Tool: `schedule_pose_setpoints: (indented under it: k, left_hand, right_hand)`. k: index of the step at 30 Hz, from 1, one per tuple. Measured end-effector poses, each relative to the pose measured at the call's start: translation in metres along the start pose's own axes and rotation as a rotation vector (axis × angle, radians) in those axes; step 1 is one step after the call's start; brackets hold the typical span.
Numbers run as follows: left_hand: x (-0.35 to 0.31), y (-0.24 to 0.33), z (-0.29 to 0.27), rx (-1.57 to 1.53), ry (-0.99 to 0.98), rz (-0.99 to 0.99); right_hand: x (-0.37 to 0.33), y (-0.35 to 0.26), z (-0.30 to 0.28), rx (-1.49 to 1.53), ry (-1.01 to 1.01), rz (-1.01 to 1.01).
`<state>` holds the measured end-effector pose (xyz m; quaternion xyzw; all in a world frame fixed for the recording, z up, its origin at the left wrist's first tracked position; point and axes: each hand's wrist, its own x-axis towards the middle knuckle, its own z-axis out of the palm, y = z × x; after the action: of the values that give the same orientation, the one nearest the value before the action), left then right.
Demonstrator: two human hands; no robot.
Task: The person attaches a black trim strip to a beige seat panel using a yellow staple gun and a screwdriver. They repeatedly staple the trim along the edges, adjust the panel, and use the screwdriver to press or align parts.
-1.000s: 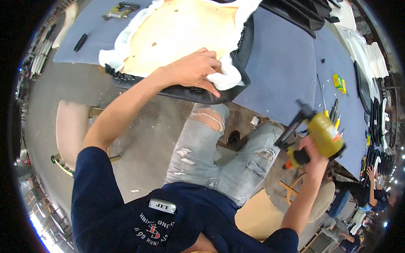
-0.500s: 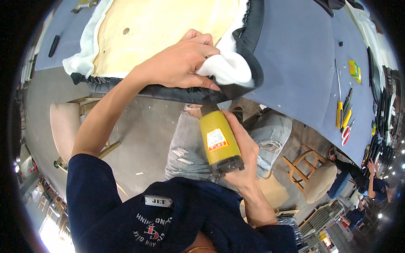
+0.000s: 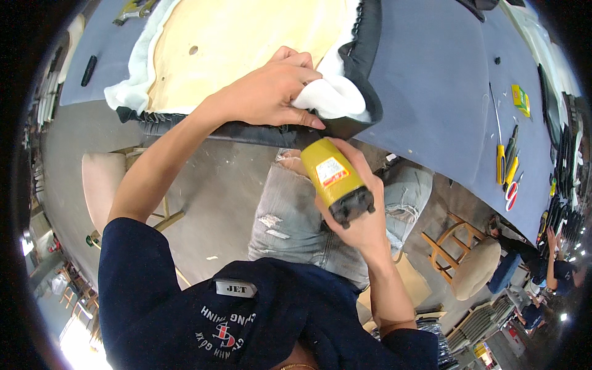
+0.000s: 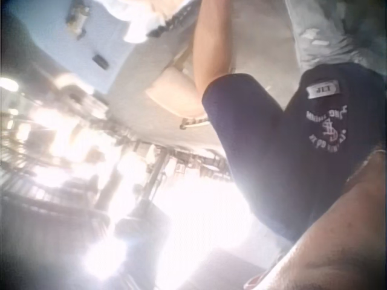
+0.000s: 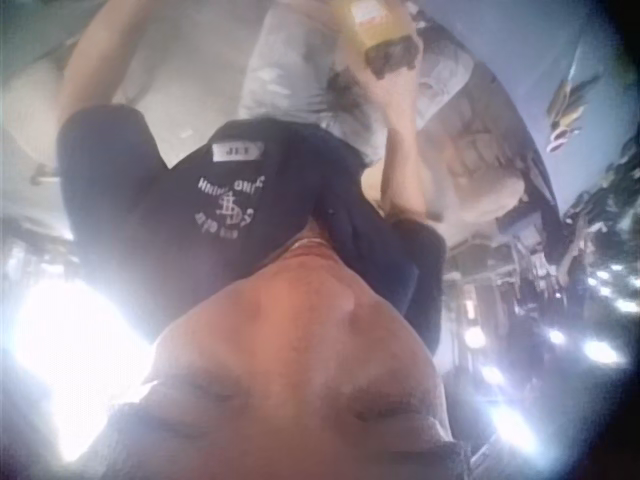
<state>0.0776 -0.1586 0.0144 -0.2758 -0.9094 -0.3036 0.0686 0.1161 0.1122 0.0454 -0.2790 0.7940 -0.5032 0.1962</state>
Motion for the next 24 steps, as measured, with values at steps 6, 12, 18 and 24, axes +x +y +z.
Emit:
schedule_pose_setpoints:
  k: [6,12,18,24]
  left_hand:
    - [-0.003,0.005,-0.010,0.025,-0.019,-0.031]
    - [-0.006,-0.006,0.001,-0.005,0.030,0.039]
    - [-0.006,-0.010,0.004,0.018,-0.011,0.077]
    - [-0.006,-0.008,0.009,0.023,0.001,0.071]
  right_hand:
    - [-0.019,-0.008,-0.012,0.033,-0.006,0.009]
    - [-0.021,-0.005,-0.020,0.004,0.029,-0.012]
    - [-0.017,0.004,-0.014,0.041,0.036,0.119]
    - [-0.005,0.007,-0.015,-0.076,0.004,-0.001]
